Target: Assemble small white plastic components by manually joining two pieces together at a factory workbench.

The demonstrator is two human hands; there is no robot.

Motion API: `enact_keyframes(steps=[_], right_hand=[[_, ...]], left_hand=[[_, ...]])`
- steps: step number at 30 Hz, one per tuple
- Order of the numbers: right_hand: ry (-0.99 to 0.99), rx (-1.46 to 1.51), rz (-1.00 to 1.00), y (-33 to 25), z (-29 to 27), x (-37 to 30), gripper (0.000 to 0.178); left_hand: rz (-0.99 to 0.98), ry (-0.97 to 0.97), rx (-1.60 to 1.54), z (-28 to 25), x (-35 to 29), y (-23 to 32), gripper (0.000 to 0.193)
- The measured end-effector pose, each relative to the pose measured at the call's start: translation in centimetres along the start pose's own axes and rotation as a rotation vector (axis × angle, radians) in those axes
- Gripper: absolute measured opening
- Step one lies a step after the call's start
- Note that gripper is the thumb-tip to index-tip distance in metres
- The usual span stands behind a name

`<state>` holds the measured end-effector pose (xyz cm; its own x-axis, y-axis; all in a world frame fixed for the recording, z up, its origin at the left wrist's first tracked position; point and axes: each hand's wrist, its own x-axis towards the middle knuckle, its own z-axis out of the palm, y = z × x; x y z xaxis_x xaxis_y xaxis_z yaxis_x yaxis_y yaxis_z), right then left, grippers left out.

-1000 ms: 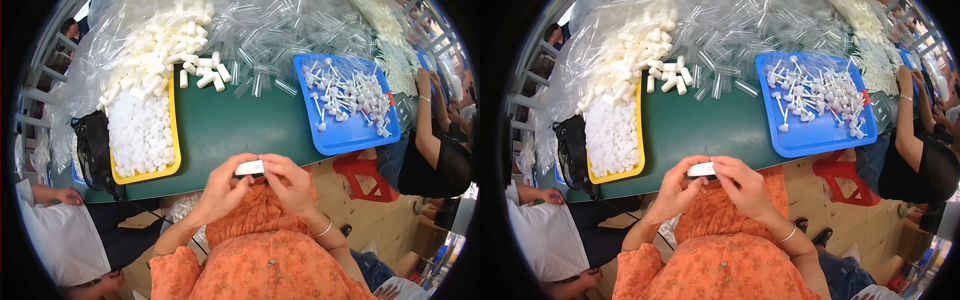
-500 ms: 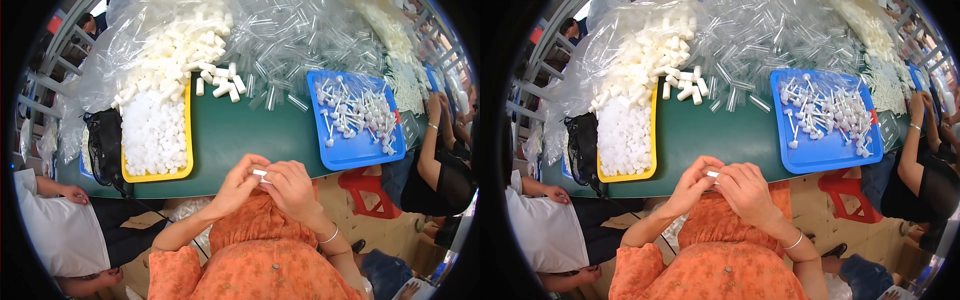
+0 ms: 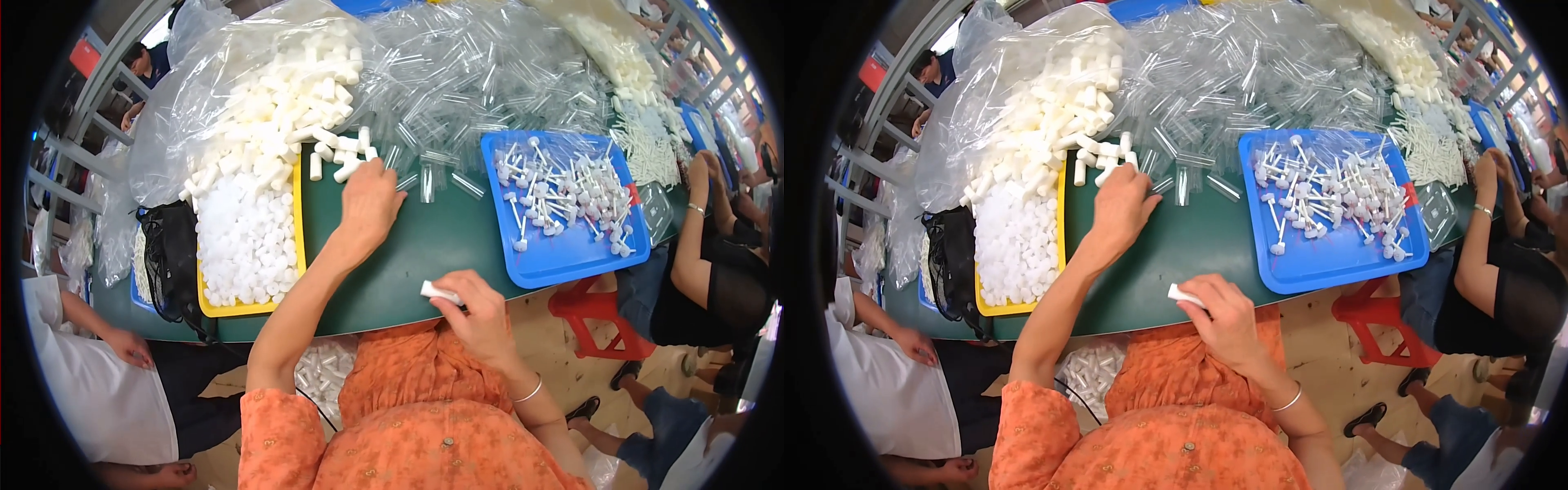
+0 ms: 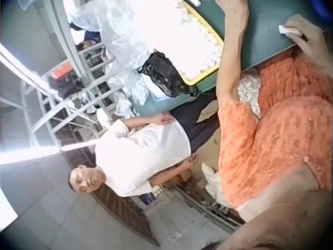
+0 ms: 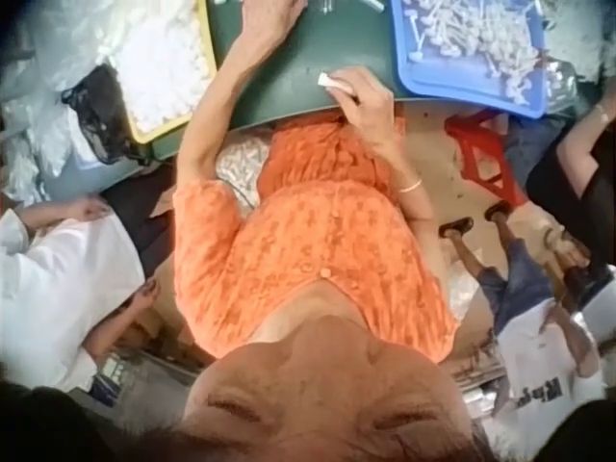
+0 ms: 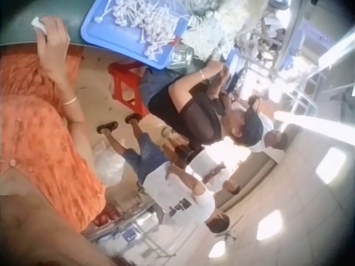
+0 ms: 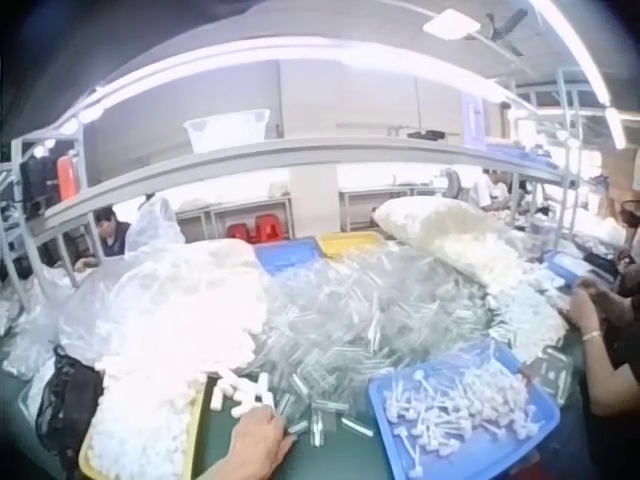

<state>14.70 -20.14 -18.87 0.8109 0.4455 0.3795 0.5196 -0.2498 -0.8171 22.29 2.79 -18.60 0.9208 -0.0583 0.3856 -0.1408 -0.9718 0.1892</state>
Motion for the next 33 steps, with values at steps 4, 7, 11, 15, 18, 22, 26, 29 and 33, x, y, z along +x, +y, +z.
enact_keyframes(steps=[4,7,11,15,18,22,26,29,33], right_hand=[[0.057,0.202,0.078,0.0,-2.3,0.8,0.023],[0.030,0.330,0.089,0.0,-2.3,1.4,0.022],[-0.078,0.453,0.157,0.2,-2.1,0.8,0.021],[-0.116,0.460,0.203,-0.1,-1.8,0.1,0.020],[-0.155,0.299,0.140,-0.4,-1.7,-0.4,0.020],[-0.185,0.133,0.062,-1.4,-1.9,-0.5,0.019],[-0.261,0.020,-0.132,-1.7,-2.0,0.1,0.023],[-0.304,0.071,-0.088,-2.4,-2.5,1.1,0.027],[-0.342,0.240,0.135,-1.2,-3.8,0.0,0.025]], left_hand=[[-0.106,-0.080,-0.416,-4.0,-4.2,1.2,0.027],[-0.376,-0.536,-1.252,-5.9,-8.0,3.2,0.034],[-0.319,-0.628,-1.316,-7.0,-9.8,4.7,0.040],[-0.382,-0.648,-1.334,-6.7,-10.8,4.8,0.033],[-0.383,-0.626,-1.342,-6.4,-11.5,4.9,0.032],[-0.272,-0.582,-1.213,-7.1,-11.9,5.5,0.030],[-0.266,-0.581,-1.084,-8.0,-11.7,5.7,0.028],[-0.249,-0.578,-1.083,-7.4,-12.2,4.9,0.025],[-0.261,-0.572,-1.087,-8.2,-12.7,5.0,0.023]])
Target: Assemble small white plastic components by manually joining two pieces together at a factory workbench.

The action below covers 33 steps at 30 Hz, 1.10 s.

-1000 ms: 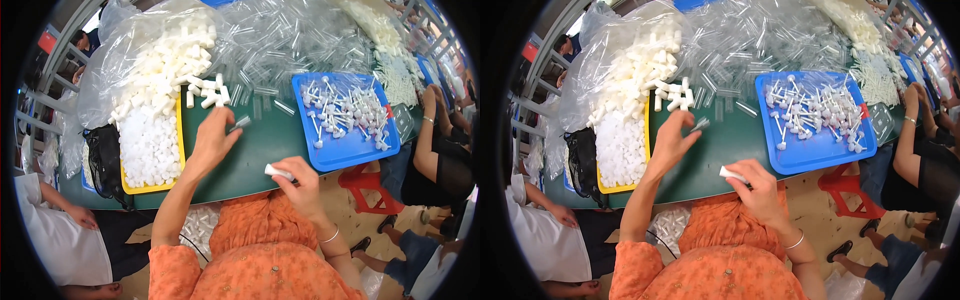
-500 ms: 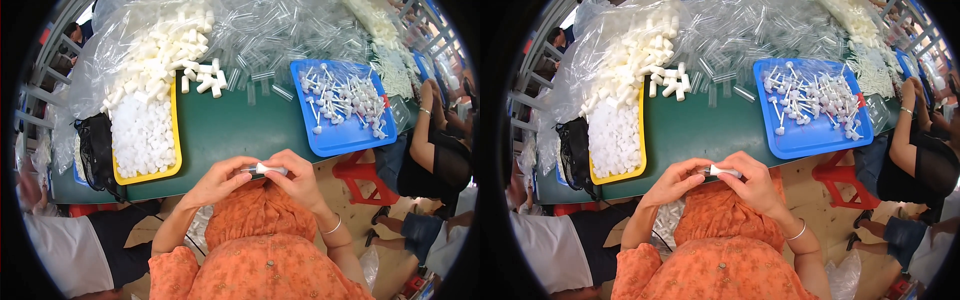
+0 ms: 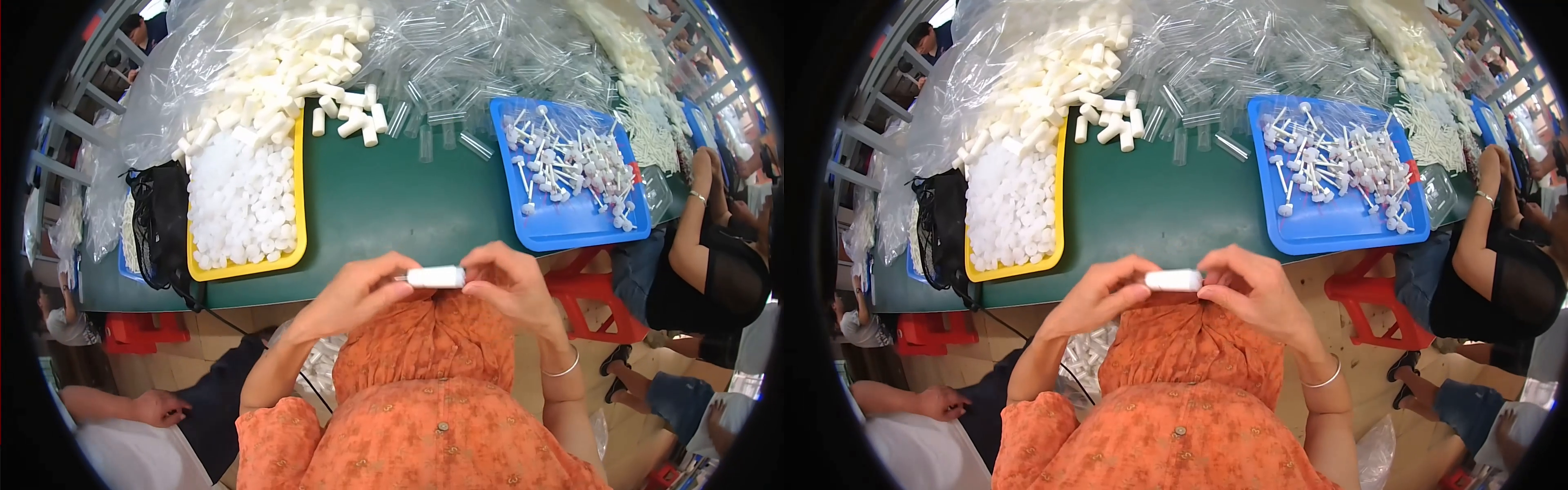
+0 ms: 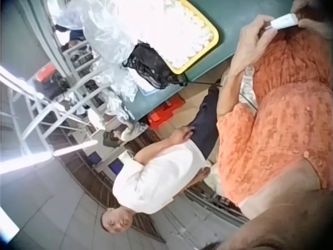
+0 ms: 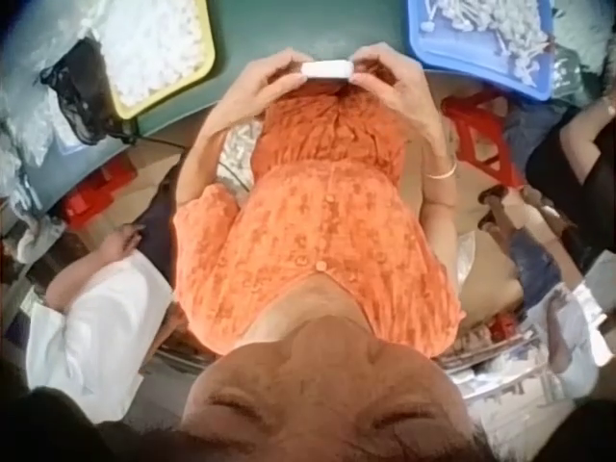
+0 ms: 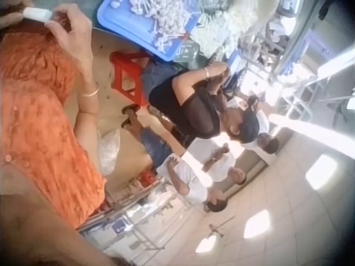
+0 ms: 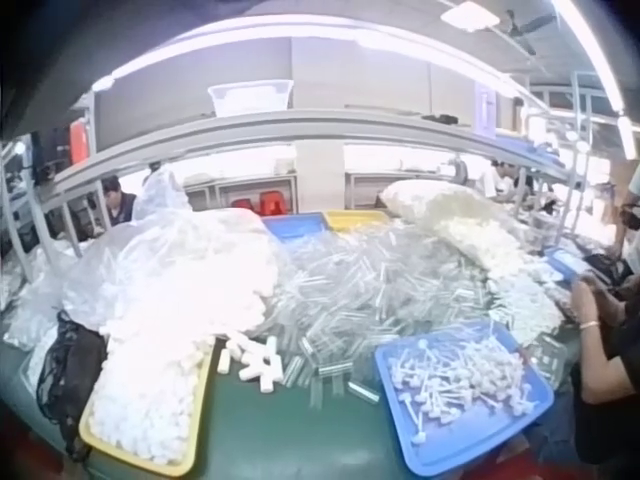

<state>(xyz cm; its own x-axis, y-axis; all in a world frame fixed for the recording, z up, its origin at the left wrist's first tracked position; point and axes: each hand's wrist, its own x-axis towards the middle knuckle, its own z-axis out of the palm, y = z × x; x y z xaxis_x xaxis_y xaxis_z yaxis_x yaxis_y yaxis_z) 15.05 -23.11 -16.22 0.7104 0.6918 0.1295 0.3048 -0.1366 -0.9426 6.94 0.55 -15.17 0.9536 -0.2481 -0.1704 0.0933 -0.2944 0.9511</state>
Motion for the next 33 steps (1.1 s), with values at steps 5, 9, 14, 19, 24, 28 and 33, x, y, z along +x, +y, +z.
enact_keyframes(steps=[5,9,14,19,24,28,33], right_hand=[[-0.070,0.130,0.071,0.3,1.6,-0.5,0.019],[-0.134,0.387,0.216,0.3,1.2,-0.7,0.013],[-0.185,0.454,0.271,0.7,1.2,-1.0,0.011],[-0.242,0.227,0.211,0.9,1.7,-1.5,0.010],[0.105,0.540,0.372,2.9,4.8,-6.0,0.018],[0.314,0.726,0.441,5.9,9.1,-9.3,0.020],[0.429,1.088,0.583,4.0,10.5,-6.7,0.032]], left_hand=[[-0.037,-0.062,-0.062,1.5,-0.2,-0.2,0.022],[0.002,-0.019,-0.070,2.5,-0.6,-1.3,0.023],[0.062,0.061,0.123,3.8,-0.9,-0.7,0.019],[0.072,0.103,0.223,5.2,-1.6,-1.3,0.017],[-0.230,-0.016,-0.674,7.1,-2.4,-4.8,0.021],[-0.273,0.109,-0.747,9.8,-0.8,-5.7,0.023],[-0.483,0.325,-0.862,11.5,1.5,-4.4,0.025]])
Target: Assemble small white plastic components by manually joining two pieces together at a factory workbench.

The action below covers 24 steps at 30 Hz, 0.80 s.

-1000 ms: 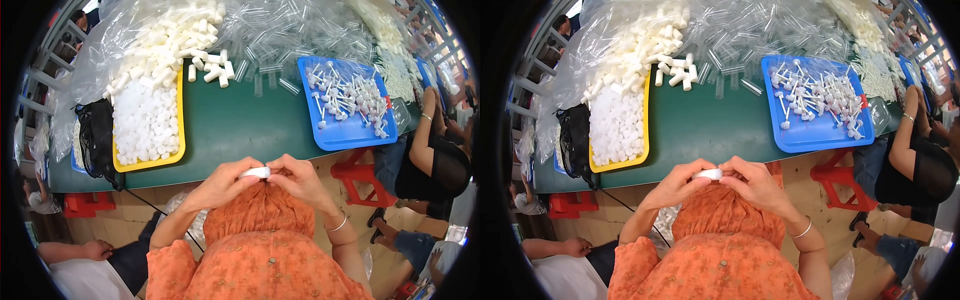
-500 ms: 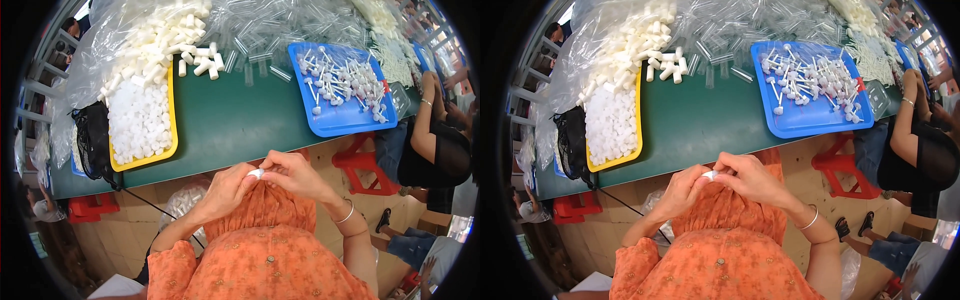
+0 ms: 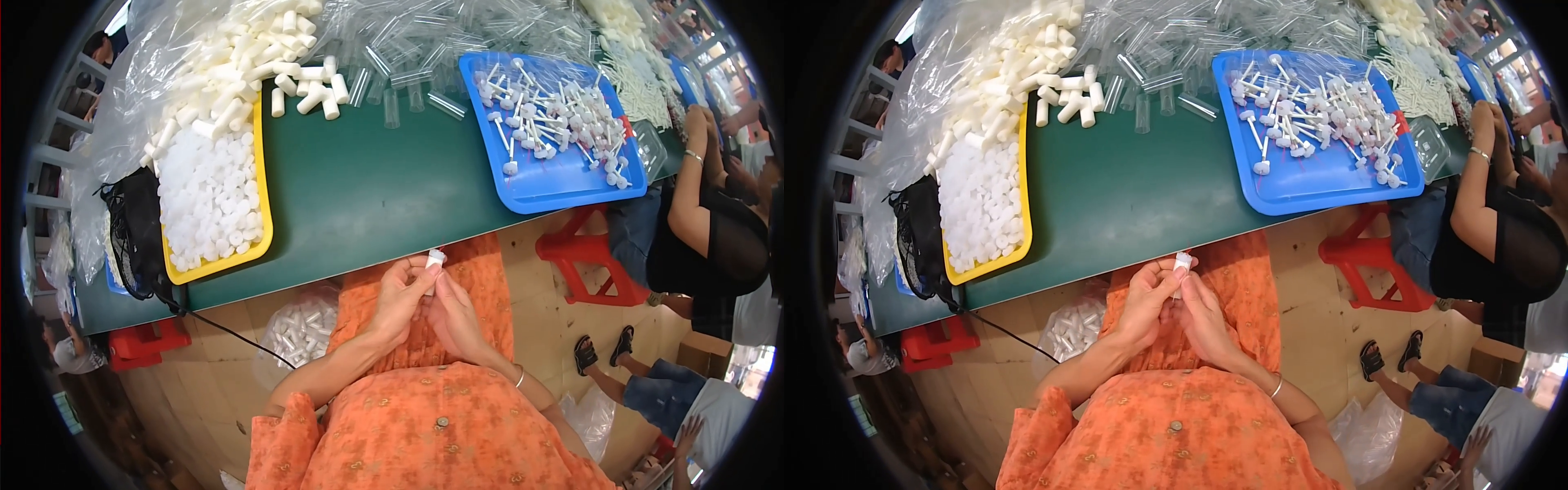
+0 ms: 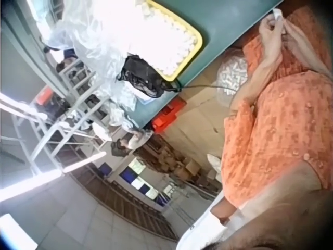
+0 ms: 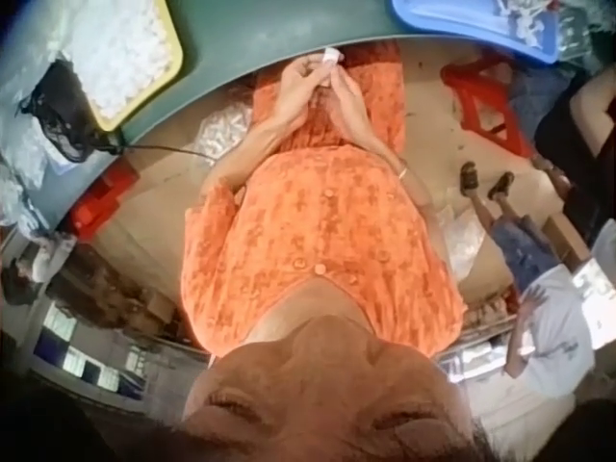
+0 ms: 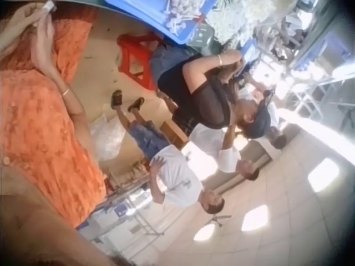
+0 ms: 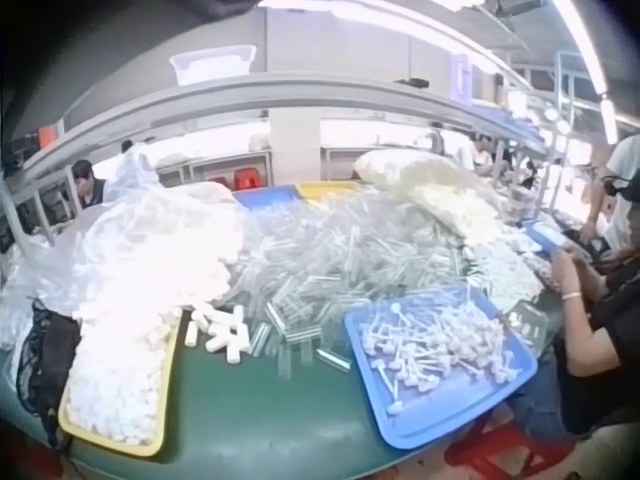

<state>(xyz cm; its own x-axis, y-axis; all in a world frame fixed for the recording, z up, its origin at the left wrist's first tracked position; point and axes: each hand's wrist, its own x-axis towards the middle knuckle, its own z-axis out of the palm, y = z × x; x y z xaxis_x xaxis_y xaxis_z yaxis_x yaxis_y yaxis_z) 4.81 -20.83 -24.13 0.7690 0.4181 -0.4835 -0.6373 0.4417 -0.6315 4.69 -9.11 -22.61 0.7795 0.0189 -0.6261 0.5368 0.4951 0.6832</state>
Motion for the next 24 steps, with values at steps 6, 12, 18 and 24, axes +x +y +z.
enact_keyframes(steps=[6,12,18,24], right_hand=[[-0.002,0.327,0.134,-0.7,0.8,0.3,0.029],[-0.136,0.384,0.162,-1.8,0.5,0.7,0.029],[-0.171,0.338,0.395,-3.5,-0.8,1.0,0.034],[-0.115,0.500,0.419,-3.9,1.0,0.5,0.027]], left_hand=[[-0.088,-0.144,-0.054,-0.5,0.6,1.1,0.036],[-0.138,-0.235,-0.148,-0.7,1.0,1.7,0.034],[-0.021,-0.178,-0.160,-1.1,1.0,1.0,0.030],[-0.070,-0.182,-0.165,-1.4,1.0,1.0,0.030]])
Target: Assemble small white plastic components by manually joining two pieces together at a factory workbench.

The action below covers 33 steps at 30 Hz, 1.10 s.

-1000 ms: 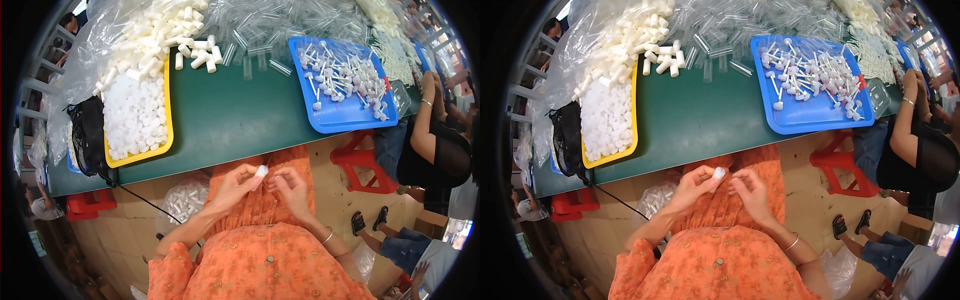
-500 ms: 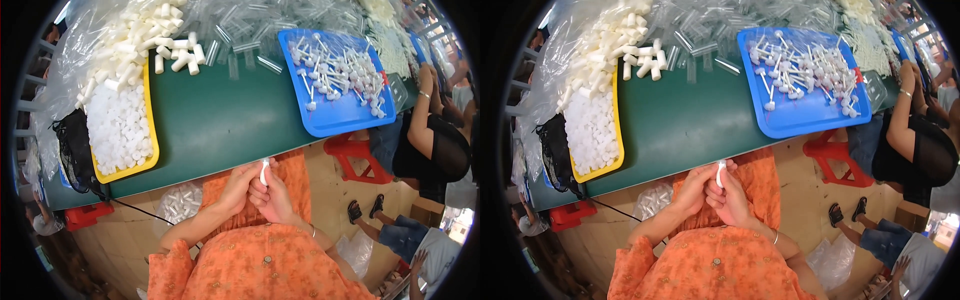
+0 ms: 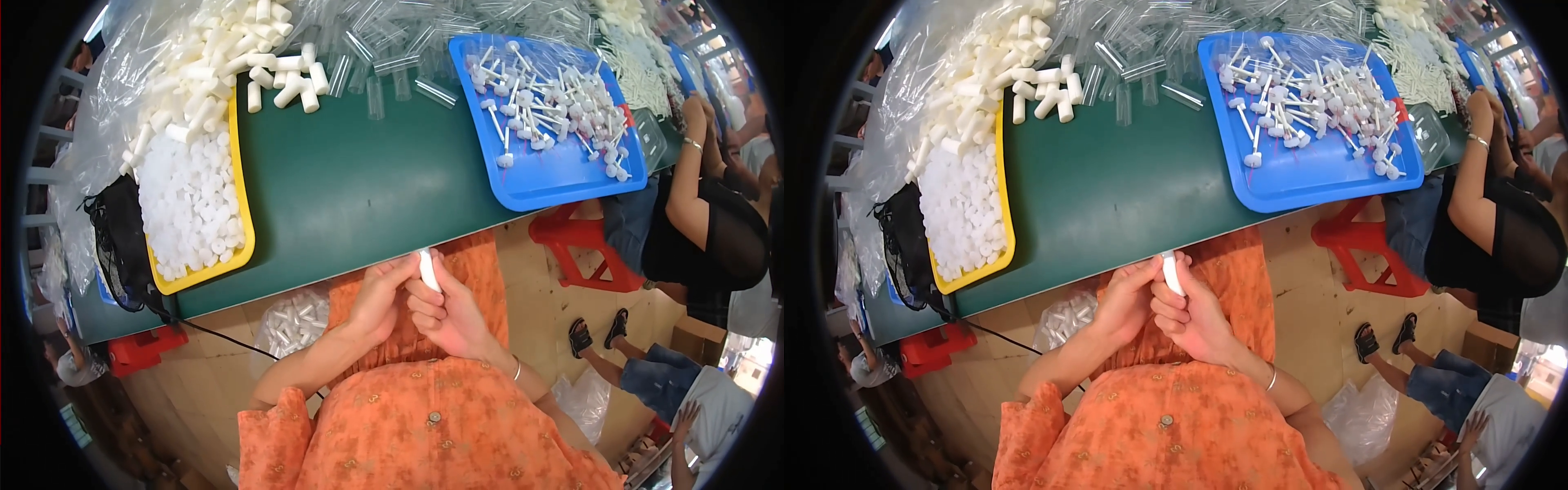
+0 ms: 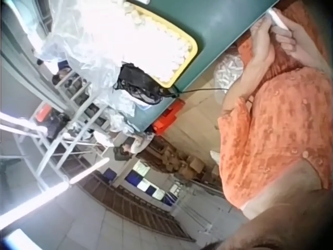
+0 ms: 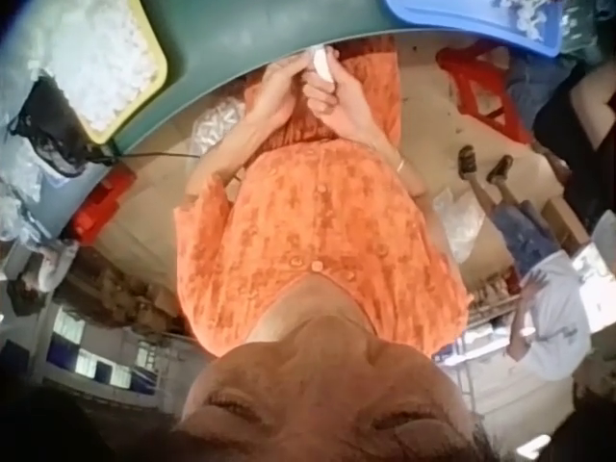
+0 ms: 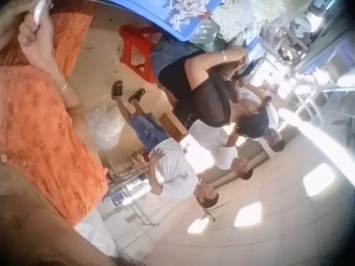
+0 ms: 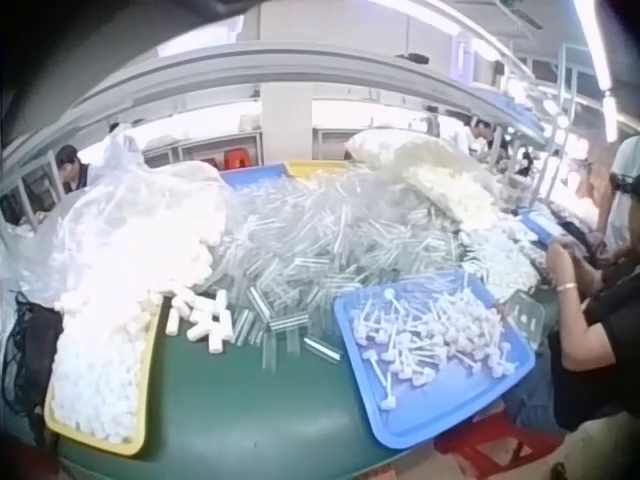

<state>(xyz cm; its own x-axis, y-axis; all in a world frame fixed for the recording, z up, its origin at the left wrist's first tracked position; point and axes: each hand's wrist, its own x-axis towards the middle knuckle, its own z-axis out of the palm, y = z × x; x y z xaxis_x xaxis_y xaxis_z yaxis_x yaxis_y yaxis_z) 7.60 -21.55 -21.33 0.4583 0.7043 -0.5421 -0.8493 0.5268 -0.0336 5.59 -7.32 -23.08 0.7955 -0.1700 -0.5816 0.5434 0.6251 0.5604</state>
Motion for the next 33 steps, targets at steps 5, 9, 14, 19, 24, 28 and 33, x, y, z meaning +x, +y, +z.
enact_keyframes(steps=[5,9,14,19,24,28,33], right_hand=[[0.036,-1.224,-0.447,-1.5,-3.7,-0.6,0.034],[-0.130,-1.902,-1.122,-2.9,-1.1,-2.3,0.068],[-0.195,-1.889,-1.217,-2.5,-1.6,-1.5,0.064],[-0.237,-1.859,-1.221,-2.7,-1.4,-1.9,0.065],[-0.183,-1.866,-1.248,-1.8,-1.6,-2.3,0.068],[-0.231,-1.851,-1.068,-1.2,-0.5,-2.6,0.069],[0.000,-2.036,-1.427,-10.0,3.2,-4.0,0.015]], left_hand=[[-0.014,-0.085,0.000,0.4,-1.3,0.9,0.030],[0.027,0.029,-0.037,0.3,-2.7,0.3,0.029],[0.035,-0.110,-0.036,0.4,-3.0,0.3,0.031],[0.004,-0.123,0.082,0.8,-3.8,0.5,0.035],[-0.026,-0.170,0.065,0.7,-3.8,-0.1,0.029],[-0.053,-0.188,-0.020,-0.8,-4.4,-0.2,0.025],[-0.159,-0.006,0.044,-12.7,-6.5,-0.3,0.025]])
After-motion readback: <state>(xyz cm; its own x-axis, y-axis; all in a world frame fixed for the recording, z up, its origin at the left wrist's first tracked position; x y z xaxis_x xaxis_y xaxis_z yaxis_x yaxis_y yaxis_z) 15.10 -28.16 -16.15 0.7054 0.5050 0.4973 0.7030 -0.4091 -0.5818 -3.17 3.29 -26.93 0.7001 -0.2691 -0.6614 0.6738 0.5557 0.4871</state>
